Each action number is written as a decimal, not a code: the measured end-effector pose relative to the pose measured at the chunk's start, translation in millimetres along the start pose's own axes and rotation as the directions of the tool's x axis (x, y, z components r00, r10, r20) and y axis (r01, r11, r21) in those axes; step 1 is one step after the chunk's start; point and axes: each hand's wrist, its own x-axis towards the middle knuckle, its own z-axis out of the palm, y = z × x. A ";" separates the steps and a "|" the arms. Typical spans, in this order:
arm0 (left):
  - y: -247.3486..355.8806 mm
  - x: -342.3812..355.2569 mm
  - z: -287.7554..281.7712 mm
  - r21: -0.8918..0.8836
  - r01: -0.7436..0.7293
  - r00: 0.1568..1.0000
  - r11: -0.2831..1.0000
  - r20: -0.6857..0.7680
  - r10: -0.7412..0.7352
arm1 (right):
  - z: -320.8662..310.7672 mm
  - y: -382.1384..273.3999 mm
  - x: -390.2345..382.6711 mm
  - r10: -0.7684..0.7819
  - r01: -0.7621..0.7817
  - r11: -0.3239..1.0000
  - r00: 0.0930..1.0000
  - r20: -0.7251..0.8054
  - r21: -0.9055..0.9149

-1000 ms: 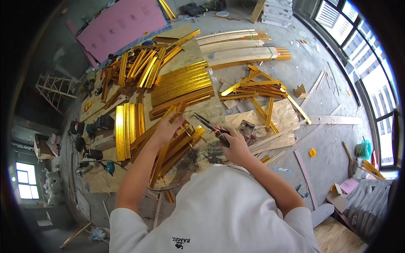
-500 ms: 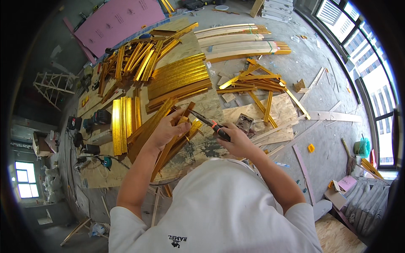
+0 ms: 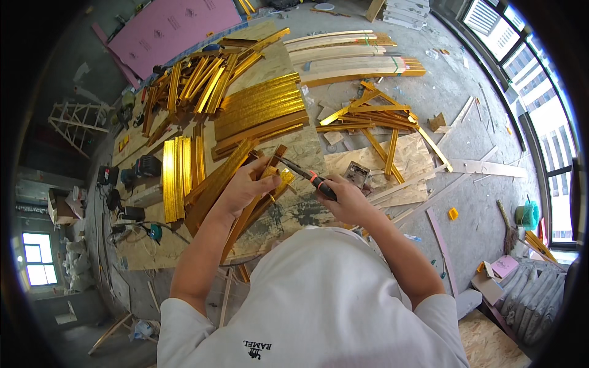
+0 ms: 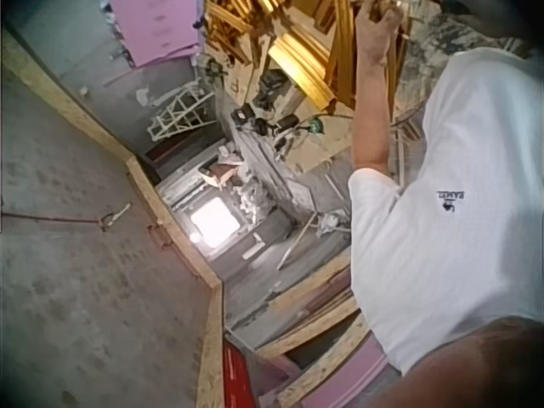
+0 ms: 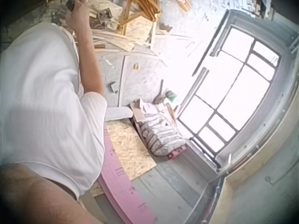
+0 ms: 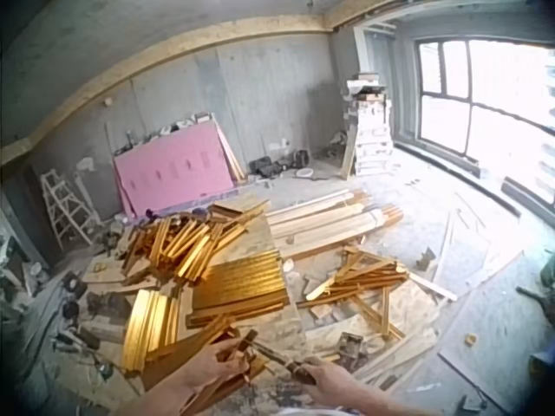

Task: The person uses a handheld power tool to cut gold-colored metal profiles on a workbench, then uses pliers to trim or deburr the cut edges. The person handles the profiles one at a time, placing finished pieces aside.

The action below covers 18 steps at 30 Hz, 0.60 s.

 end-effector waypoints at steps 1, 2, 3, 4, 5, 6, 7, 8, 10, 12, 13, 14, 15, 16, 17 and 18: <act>0.9 -0.5 0.1 0.006 0.011 1.000 1.000 0.002 -0.011 | 0.2 -0.5 0.5 0.014 -0.015 1.000 1.000 -0.008 -0.025; 3.1 -1.8 0.4 0.012 0.023 1.000 1.000 0.004 -0.023 | 0.1 -1.2 1.0 0.028 -0.029 0.998 0.999 -0.016 -0.050; 4.5 -2.6 0.6 0.018 0.034 0.999 0.999 0.007 -0.034 | -1.4 -2.6 1.5 0.025 -0.025 0.997 1.000 -0.004 -0.067; 4.3 -3.3 0.2 0.032 0.016 1.000 0.999 0.010 -0.016 | -3.7 -4.7 1.9 0.022 -0.021 0.996 1.000 0.008 -0.084; 4.0 -4.1 -0.7 0.046 -0.003 1.000 0.999 0.013 0.002 | -5.1 -6.0 1.8 0.019 -0.017 0.995 1.000 0.021 -0.101; 4.1 -4.8 -1.0 0.059 -0.023 1.000 0.998 0.017 0.022 | -6.3 -6.0 0.9 0.001 0.001 0.997 1.000 0.027 -0.071; 4.4 -5.5 -0.9 0.056 -0.046 0.999 0.997 0.026 0.045 | -7.8 -5.6 -0.4 -0.018 0.019 0.999 0.999 0.033 -0.041; 4.9 -6.1 -0.9 0.052 -0.069 0.997 0.996 0.035 0.067 | -9.6 -5.3 -1.8 -0.037 0.037 0.999 0.999 0.038 -0.010; 5.6 -7.6 -1.8 0.049 -0.088 0.995 0.995 0.051 0.086 | -16.2 -4.4 -3.7 -0.079 0.077 0.997 0.994 0.080 0.032; 10.9 -11.3 -7.0 0.051 -0.081 0.995 0.995 0.063 0.078 | -29.2 -14.6 -4.5 0.011 -0.081 0.959 0.968 0.252 0.270; 17.1 -13.3 -8.1 0.057 -0.111 0.988 0.992 0.110 0.104 | -41.6 -27.9 -4.7 0.085 -0.282 0.854 0.905 0.417 0.438; 26.3 -17.0 -8.3 0.061 -0.141 0.979 0.988 0.155 0.130 | -48.6 -34.4 -5.3 0.112 -0.484 0.686 0.808 0.578 0.543; 36.8 -19.4 -7.5 0.065 -0.179 0.966 0.982 0.203 0.162 | -53.0 -34.3 -5.2 -0.154 -0.425 0.525 0.804 0.574 0.737; 44.5 -22.1 -5.7 0.092 -0.196 0.963 0.976 0.205 0.174 | -55.7 -34.9 -4.7 -0.166 -0.428 0.508 0.803 0.572 0.748; 50.7 -25.4 -3.6 0.119 -0.213 0.960 0.970 0.208 0.185 | -58.1 -35.6 -5.1 -0.177 -0.431 0.490 0.802 0.571 0.758; 55.8 -30.1 -5.1 0.155 -0.229 0.960 0.961 0.198 0.197 | -58.4 -38.5 -1.5 -0.203 -0.430 0.472 0.796 0.570 0.770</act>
